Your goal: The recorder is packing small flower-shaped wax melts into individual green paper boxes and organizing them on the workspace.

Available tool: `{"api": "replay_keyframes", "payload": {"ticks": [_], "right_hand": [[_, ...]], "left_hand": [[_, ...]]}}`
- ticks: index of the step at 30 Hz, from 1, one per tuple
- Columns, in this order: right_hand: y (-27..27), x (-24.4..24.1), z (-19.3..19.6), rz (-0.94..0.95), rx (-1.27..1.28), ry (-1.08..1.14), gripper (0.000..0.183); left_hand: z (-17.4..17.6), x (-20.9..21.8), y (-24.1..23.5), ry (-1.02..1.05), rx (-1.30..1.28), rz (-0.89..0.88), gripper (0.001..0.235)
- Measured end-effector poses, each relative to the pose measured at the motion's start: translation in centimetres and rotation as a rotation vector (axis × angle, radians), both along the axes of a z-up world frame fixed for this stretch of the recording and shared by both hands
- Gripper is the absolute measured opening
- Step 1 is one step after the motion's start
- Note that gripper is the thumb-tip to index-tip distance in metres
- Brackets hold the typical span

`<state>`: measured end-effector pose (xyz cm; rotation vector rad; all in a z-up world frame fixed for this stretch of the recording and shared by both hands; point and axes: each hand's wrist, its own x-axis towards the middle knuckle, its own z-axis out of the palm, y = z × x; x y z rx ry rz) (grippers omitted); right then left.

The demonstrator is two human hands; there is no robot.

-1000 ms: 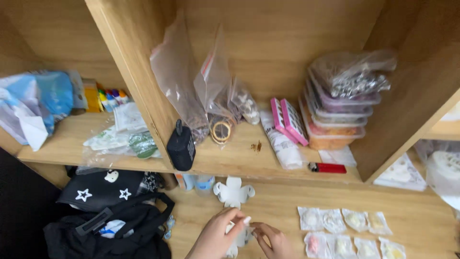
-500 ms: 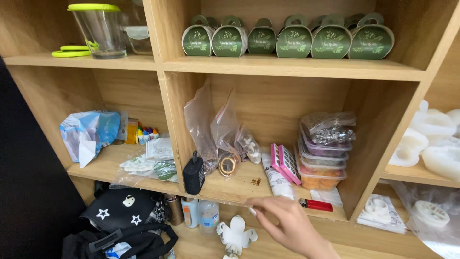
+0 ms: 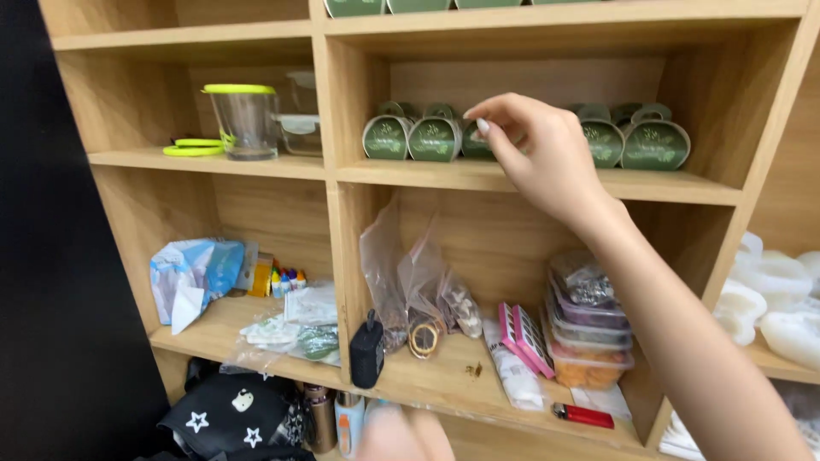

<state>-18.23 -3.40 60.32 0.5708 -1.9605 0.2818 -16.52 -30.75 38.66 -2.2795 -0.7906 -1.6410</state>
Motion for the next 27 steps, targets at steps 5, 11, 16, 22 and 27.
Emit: {"api": "replay_keyframes", "payload": {"ticks": [5, 11, 16, 22, 27], "right_hand": [[-0.1, -8.3, 2.6, -0.187, 0.030, -0.015, 0.027], [3.4, -20.6, 3.3, -0.318, 0.031, -0.141, 0.038], [3.3, -21.0, 3.4, -0.398, -0.360, -0.361, 0.026], [3.3, -18.9, 3.1, -0.209, -0.351, -0.169, 0.019], [0.8, -10.7, 2.8, -0.003, -0.312, -0.036, 0.021]], "left_hand": [[7.2, 3.3, 0.4, 0.077, 0.103, -0.106, 0.035], [6.6, 1.7, 0.6, -0.882, 0.209, 0.158, 0.038], [8.1, -2.0, 2.8, -0.809, -0.224, 0.806, 0.024], [9.4, -8.1, 7.2, -0.389, 0.133, 1.159, 0.050], [10.7, -6.8, 8.4, -0.321, 0.179, 1.265, 0.072]]}}
